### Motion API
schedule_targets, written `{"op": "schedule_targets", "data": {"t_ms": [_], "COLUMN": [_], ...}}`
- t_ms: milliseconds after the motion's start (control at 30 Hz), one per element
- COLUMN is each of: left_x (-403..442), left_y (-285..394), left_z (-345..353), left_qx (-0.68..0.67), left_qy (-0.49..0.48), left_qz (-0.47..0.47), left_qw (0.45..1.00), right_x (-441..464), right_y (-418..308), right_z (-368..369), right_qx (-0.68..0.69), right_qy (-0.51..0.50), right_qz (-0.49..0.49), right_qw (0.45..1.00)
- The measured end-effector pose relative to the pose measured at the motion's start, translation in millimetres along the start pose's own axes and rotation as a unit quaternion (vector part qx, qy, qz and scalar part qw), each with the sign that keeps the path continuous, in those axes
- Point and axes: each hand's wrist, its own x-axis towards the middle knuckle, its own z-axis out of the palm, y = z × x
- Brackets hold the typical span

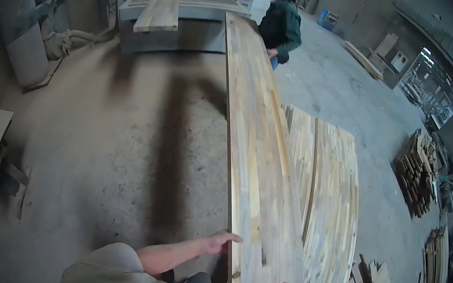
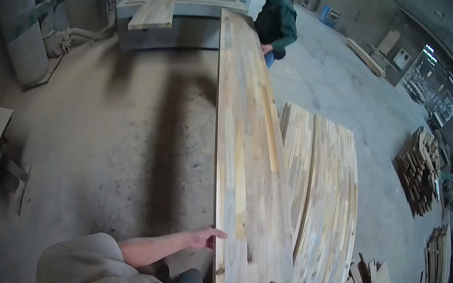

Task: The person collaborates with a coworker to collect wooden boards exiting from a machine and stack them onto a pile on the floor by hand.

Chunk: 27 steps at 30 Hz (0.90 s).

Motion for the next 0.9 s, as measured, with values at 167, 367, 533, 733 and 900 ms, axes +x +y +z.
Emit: {"op": "schedule_targets", "data": {"t_ms": [167,367,533,733,900], "left_x": [31,81,105,140,167], "left_y": [21,41,94,174,251], "left_z": [7,22,31,22,-21], "left_qx": [-0.021,-0.07,-0.056,-0.066,-0.056], "left_qy": [-0.024,-0.058,-0.064,-0.058,-0.049], "left_qz": [0.014,-0.033,-0.017,0.024,0.059], "left_qw": [0.999,0.995,0.996,0.996,0.995], "right_x": [27,115,170,246,295], "right_y": [-23,-55,-94,-108,-107], "right_z": [25,11,49,114,204], "right_qx": [0.0,0.018,0.016,-0.021,-0.034], "right_qy": [-0.052,-0.01,-0.015,-0.064,-0.12], "right_qz": [-0.006,-0.001,0.026,0.011,0.014], "right_qw": [0.999,1.0,0.999,0.998,0.992]}}
